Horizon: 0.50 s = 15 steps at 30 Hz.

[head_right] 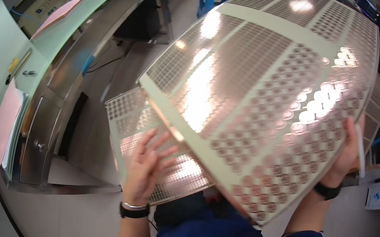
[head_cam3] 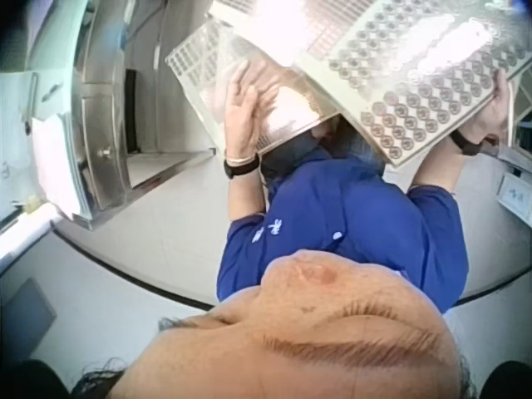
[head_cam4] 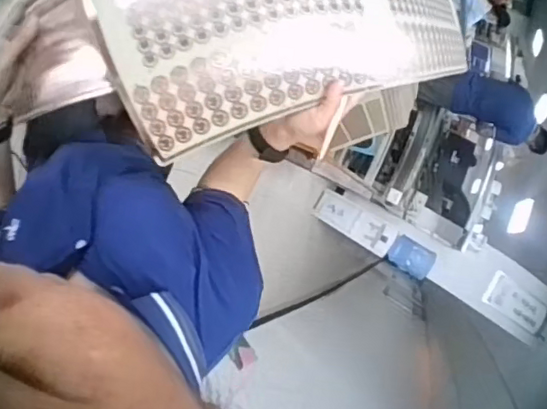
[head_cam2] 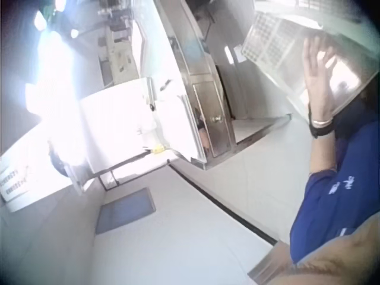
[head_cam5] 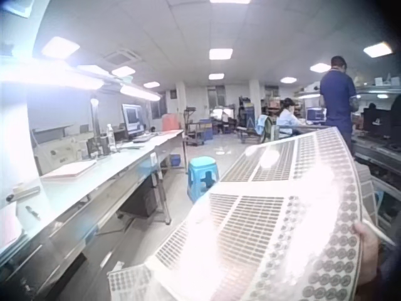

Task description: The recorder is inspecting and organizing large sheets of printed circuit boards in a fabrication facility.

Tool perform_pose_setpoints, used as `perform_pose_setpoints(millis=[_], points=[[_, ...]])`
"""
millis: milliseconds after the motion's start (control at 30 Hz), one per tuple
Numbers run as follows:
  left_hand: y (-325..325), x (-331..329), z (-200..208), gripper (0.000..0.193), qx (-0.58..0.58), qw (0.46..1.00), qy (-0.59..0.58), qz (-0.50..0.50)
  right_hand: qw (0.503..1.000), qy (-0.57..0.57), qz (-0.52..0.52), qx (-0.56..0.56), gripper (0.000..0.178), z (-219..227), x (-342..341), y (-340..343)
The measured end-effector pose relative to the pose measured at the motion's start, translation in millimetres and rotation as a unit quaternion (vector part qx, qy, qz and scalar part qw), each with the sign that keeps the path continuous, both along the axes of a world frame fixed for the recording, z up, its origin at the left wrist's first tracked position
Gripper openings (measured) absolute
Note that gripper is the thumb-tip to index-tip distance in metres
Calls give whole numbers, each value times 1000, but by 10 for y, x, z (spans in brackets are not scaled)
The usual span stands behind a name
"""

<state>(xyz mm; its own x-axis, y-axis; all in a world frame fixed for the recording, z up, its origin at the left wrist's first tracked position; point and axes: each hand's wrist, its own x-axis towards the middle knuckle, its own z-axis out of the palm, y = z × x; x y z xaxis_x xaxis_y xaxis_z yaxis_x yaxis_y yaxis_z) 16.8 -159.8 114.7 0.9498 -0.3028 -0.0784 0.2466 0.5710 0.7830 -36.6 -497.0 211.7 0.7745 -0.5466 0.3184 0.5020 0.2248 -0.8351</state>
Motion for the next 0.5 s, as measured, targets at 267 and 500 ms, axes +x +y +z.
perform_pose_setpoints(millis=[267, 500], points=[[1157, 7, -904, 37, 428, 857, 10, 288, 981, 125, -135, 52, 38, 671, -1097, -897], [1304, 80, -1358, 22, 173, 948, 152, 218, 889, 187, -418, 8, 30, 927, -1751, -1724]])
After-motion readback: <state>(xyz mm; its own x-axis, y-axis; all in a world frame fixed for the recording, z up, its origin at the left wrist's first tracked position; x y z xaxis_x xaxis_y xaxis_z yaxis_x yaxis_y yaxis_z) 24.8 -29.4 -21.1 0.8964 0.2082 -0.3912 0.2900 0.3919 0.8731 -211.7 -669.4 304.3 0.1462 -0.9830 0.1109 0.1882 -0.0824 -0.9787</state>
